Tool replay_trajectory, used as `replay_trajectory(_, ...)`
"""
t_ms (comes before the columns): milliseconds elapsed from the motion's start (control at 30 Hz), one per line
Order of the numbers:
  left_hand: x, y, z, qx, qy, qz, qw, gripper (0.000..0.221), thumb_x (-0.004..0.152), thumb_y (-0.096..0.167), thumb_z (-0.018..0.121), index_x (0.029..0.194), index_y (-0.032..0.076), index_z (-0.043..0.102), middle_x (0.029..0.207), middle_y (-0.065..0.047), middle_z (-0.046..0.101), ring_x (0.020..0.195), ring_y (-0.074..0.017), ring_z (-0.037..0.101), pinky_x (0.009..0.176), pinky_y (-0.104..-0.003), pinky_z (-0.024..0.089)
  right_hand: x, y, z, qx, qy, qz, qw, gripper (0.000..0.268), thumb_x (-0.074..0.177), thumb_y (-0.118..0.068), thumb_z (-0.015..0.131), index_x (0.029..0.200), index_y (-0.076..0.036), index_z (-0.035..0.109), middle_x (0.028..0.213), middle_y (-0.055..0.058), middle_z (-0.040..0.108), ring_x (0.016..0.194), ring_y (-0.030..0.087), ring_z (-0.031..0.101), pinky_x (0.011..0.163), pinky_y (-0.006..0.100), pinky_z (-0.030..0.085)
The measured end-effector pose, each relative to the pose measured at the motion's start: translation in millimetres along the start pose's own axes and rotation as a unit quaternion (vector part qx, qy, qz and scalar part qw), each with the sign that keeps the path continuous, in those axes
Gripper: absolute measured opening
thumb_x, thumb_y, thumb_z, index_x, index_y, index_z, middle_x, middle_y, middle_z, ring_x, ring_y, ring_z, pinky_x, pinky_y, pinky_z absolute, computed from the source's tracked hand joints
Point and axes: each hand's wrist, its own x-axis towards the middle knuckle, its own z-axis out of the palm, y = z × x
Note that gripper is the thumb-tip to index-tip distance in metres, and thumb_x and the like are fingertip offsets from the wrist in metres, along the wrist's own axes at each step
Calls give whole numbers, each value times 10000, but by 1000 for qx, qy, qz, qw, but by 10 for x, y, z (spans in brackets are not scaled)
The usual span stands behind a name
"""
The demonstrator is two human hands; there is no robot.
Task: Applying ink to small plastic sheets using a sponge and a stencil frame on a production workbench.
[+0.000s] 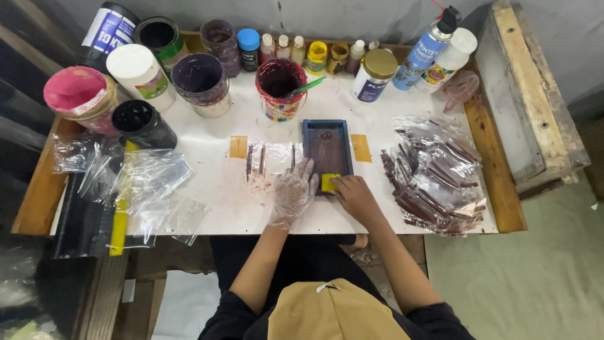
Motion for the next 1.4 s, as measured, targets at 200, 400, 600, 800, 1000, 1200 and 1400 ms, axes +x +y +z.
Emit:
replay_trajectory(200,21,0,-57,-12,3,-2,1000,436,920,403,536,1293,249,703,1218,19,724,796,-221,704,631,-367,532,302,-31,-383,36,-163,-19,986,455,962,-363,644,1322,-87,615,1203,129,676,1136,295,631,1019,413,467)
replay_trajectory(400,-9,-23,19,-8,29,-3,1000,434,907,420,560,1286,268,709,1193,29,727,784,-213,697,598,-364,529,657,52,-611,31,-176,39,983,295,1034,-280,517,1239,-135,674,1082,116,739,1049,314,688,963,464,511)
replay_trajectory(600,-18,-9,56,-6,31,-12,999,416,889,415,571,1253,280,721,1161,38,728,787,-219,700,600,-379,539,1005,224,-602,81,-140,143,976,280,1029,-264,524,1235,-127,655,1074,164,720,1071,353,690,971,460,525)
replay_trajectory(800,-87,-30,150,-25,-6,-24,999,620,819,647,584,1302,274,692,1226,31,700,872,-248,714,651,-406,550,1216,520,-114,18,-68,90,994,219,1020,-203,541,1159,-157,705,983,64,730,1014,244,702,951,362,530)
replay_trajectory(1000,-135,1,273,0,-22,-54,998,785,715,736,615,1387,329,619,1206,78,697,863,-226,702,675,-419,526,1229,368,-191,4,-64,55,996,261,1067,-130,471,1159,-52,702,984,145,727,1000,278,684,961,363,503)
replay_trajectory(1200,-209,-27,437,-9,-35,-51,998,754,766,746,601,1395,331,616,1264,60,678,925,-276,695,731,-478,532,1047,278,-327,15,-83,38,996,235,1056,-114,490,1122,-63,710,981,129,735,1026,271,672,978,362,499)
replay_trajectory(1400,-269,-93,605,12,22,-22,999,791,745,769,586,1402,330,608,1284,81,670,880,-236,676,649,-424,486,754,259,-360,55,-127,25,990,235,1025,-49,505,1103,-76,726,961,143,743,993,289,682,937,372,519)
